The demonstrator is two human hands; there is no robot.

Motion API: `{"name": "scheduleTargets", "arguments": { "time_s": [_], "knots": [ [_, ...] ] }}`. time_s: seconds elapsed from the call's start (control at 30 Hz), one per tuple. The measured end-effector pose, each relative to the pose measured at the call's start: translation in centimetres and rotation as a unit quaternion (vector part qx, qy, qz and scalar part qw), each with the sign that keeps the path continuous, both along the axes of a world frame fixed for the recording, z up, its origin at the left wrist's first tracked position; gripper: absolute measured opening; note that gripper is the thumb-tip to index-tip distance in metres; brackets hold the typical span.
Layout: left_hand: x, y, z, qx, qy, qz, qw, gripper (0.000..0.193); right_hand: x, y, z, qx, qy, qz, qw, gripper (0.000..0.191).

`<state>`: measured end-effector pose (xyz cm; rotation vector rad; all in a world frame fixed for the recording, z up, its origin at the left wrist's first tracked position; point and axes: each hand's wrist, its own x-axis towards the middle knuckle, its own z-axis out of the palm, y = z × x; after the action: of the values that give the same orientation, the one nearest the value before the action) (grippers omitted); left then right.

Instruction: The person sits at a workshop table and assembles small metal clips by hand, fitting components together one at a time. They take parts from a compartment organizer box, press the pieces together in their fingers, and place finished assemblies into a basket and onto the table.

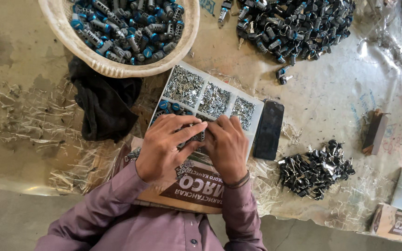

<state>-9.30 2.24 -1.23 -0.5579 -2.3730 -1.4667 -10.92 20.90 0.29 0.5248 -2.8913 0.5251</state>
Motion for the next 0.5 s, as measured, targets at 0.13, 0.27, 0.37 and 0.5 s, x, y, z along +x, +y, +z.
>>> {"name": "scheduleTargets", "arguments": {
  "time_s": [0.13,0.27,0.37,0.5],
  "knots": [
    [-0.2,-0.1,0.0,0.000,0.010,0.006,1.000,0.042,0.3,-0.1,0.9,-0.063,0.088,-0.044,0.993,0.009],
    [-0.2,0.0,-0.1,0.014,0.021,0.011,1.000,0.040,1.2,0.0,0.9,-0.235,-0.028,-0.095,0.967,0.009],
    [-0.1,-0.1,-0.3,0.013,0.038,0.013,0.999,0.038,1.9,0.4,0.4,-0.355,-0.119,-0.065,0.925,0.006],
    [0.0,-0.1,-0.5,0.000,0.071,0.025,0.997,0.038,2.6,0.9,-0.3,-0.471,-0.209,-0.070,0.854,0.007]
  ]
}}
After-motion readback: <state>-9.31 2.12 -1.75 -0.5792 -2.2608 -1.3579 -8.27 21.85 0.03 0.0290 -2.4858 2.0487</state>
